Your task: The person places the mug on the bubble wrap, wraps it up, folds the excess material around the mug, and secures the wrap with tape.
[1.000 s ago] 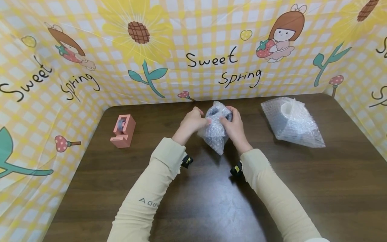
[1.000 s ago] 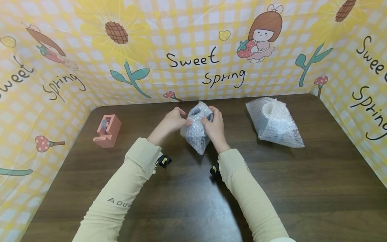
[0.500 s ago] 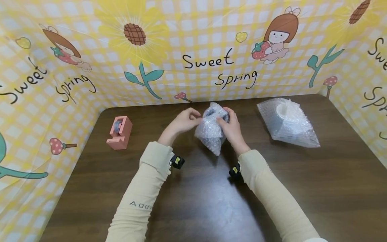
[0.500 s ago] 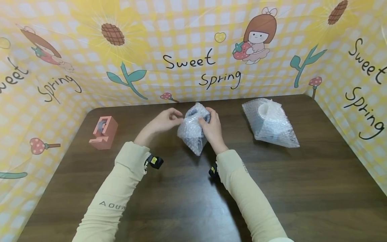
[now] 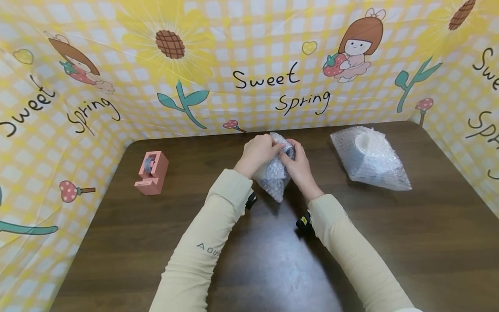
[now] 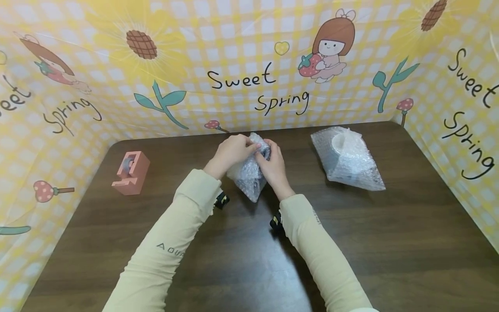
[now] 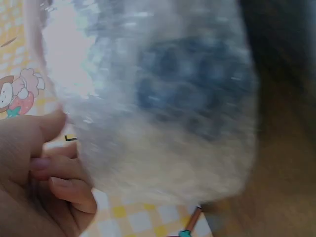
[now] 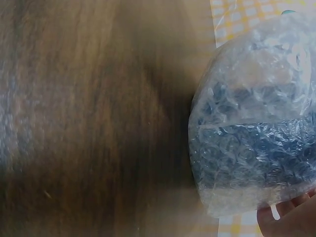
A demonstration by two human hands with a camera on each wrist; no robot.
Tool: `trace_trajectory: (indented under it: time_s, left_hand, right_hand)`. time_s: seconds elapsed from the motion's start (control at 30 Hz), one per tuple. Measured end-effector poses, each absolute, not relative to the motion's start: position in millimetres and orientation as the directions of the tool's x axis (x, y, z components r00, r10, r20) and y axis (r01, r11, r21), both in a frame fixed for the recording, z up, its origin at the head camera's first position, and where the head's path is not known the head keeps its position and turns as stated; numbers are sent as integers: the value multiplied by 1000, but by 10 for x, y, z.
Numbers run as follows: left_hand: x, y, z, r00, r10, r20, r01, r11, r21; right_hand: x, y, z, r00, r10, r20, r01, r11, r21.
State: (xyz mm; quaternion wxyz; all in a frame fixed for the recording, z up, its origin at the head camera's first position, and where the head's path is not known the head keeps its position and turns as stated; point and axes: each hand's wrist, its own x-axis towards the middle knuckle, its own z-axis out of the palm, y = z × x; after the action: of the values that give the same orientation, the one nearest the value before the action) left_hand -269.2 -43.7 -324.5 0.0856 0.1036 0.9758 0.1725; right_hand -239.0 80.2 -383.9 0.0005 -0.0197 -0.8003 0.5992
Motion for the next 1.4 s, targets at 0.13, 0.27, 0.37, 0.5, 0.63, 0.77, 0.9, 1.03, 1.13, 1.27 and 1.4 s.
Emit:
trace_trajectory:
  time_s: [0.13, 0.27, 0.37, 0.5, 0.63, 0.77, 0.9, 1.03, 1.13, 1.27, 1.4]
  left_hand:
    - [-2727, -417, -3179, -959, 188, -210, 93, 914, 394]
    - [-2746, -423, -3148, -953, 156, -260, 20, 889, 458]
    - [-2749, -420, -3136, -947, 176, -269, 27, 877, 479]
    - [-2767, -442, -3168, -945, 230, -233, 95, 873, 478]
    - [-2797, -470, -3272, -948, 283, -143, 189, 867, 461]
    - [-2785, -460, -3348, -958, 275, -76, 210, 859, 468]
    - [-2741, -444, -3383, -965, 260, -33, 213, 850, 482]
    - [-2742, -455, -3393, -959, 283, -31, 229, 831, 508]
    - [-2776, -503, -3360, -940, 332, -74, 245, 813, 528]
    - [-2828, -627, -3264, -899, 390, -197, 216, 788, 576]
    - [-2849, -729, -3219, -864, 394, -314, 97, 742, 664]
  right_hand:
    - [-2387, 798, -3834, -999, 26, -21, 28, 270, -963]
    - [-2388, 809, -3830, -999, 18, -33, 37, 264, -964]
    - [-2399, 827, -3839, -999, 19, -39, 42, 269, -962]
    - [-2411, 842, -3842, -999, 0, -47, 45, 255, -966]
    - [-2424, 856, -3815, -997, -26, -75, 68, 198, -978]
    - [-2449, 898, -3794, -997, 4, -74, 74, 203, -976]
    - [-2480, 965, -3798, -998, 27, -56, 60, 203, -977]
    - [-2513, 1022, -3767, -997, 35, -73, 78, 193, -978]
    - [-2527, 1035, -3745, -996, 32, -88, 92, 204, -975]
    - [-2539, 1029, -3734, -995, 19, -94, 96, 223, -970]
    - [-2543, 1027, -3730, -996, 31, -82, 87, 231, -969]
